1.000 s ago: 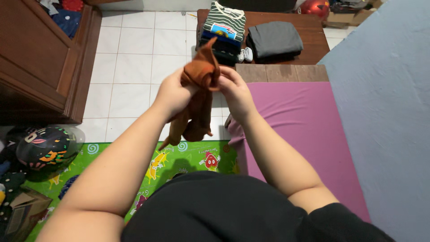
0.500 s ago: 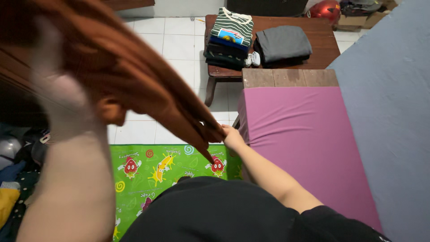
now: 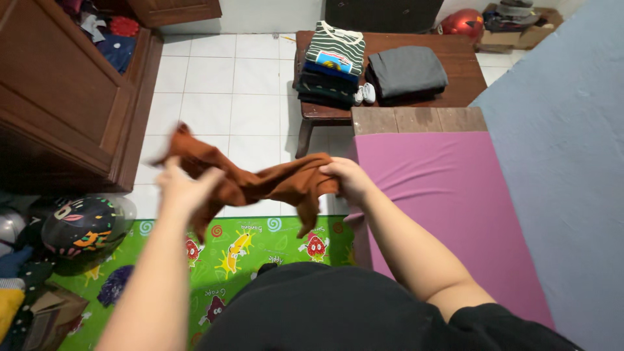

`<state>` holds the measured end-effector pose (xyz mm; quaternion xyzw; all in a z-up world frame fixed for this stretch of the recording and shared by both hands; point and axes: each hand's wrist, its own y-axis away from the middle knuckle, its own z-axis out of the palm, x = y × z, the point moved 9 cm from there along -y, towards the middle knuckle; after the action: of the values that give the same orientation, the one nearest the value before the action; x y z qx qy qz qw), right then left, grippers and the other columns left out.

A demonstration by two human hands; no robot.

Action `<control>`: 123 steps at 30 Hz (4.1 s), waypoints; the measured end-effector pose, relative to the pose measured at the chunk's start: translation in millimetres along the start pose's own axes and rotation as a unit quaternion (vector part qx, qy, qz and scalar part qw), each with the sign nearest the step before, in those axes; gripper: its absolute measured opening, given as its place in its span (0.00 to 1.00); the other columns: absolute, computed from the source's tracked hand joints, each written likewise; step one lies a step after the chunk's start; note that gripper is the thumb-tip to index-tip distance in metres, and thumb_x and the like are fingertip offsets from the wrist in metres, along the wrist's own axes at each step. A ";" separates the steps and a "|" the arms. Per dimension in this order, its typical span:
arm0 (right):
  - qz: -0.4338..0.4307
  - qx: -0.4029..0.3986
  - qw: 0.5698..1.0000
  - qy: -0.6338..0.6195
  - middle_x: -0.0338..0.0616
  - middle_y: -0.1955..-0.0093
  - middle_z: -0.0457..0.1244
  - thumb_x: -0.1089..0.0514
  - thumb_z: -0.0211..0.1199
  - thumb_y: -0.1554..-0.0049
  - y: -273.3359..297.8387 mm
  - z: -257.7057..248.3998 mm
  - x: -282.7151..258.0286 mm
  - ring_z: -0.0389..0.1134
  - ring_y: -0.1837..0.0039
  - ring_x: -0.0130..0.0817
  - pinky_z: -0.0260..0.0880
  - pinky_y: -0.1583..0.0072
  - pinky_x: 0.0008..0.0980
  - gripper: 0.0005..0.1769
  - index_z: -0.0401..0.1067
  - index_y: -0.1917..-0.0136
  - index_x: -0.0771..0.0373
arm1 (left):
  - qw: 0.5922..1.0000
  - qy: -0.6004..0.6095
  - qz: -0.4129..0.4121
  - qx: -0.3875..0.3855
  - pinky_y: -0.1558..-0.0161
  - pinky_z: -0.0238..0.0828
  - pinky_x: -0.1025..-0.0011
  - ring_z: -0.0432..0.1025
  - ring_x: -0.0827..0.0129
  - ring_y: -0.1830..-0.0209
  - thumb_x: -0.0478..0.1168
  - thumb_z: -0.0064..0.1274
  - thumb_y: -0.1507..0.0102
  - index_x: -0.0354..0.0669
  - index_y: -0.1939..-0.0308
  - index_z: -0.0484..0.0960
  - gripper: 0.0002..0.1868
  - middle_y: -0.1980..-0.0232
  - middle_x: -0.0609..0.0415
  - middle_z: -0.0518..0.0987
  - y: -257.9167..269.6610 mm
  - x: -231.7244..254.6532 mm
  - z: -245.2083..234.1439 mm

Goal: The person folds a striped shirt, a pair of socks, and a brown t-shirt on a pink mat. Each item is smoothed, folded into a compact shape, and placed on a nearby wooden surface.

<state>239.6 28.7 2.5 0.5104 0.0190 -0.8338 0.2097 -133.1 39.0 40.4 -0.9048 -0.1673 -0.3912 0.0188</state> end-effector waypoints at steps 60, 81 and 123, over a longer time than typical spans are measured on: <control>-0.283 0.002 0.828 0.485 0.41 0.54 0.69 0.67 0.64 0.43 33.4 115.5 -108.7 0.69 0.51 0.30 0.70 0.47 0.28 0.11 0.78 0.46 0.64 | 0.981 -0.031 0.135 -0.140 0.49 0.73 0.58 0.77 0.50 0.52 0.51 0.62 0.43 0.44 0.56 0.86 0.19 0.54 0.44 0.82 30.1 -7.7 65.0; -0.207 0.172 0.916 0.296 0.40 0.49 0.67 0.56 0.67 0.41 32.0 -29.7 -58.0 0.67 0.47 0.32 0.70 0.45 0.35 0.21 0.67 0.42 0.71 | 0.899 0.074 0.408 0.144 0.56 0.70 0.63 0.73 0.56 0.59 0.32 0.58 0.38 0.45 0.56 0.84 0.08 0.59 0.49 0.78 25.8 151.3 -93.6; -0.551 0.455 0.686 0.139 0.47 0.30 0.65 0.52 0.45 0.26 611.8 -21.8 -220.4 0.66 0.29 0.38 0.65 0.26 0.38 0.20 0.69 0.31 0.65 | 0.347 0.524 0.186 -0.755 0.37 0.73 0.62 0.76 0.58 0.42 0.34 0.46 0.25 0.28 0.39 0.74 0.14 0.41 0.39 0.79 235.0 408.6 108.7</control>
<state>570.0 -450.7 293.0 0.5506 -0.0557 -0.6250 -0.5505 278.4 -47.0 279.6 -0.1539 0.4152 -0.7330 -0.5164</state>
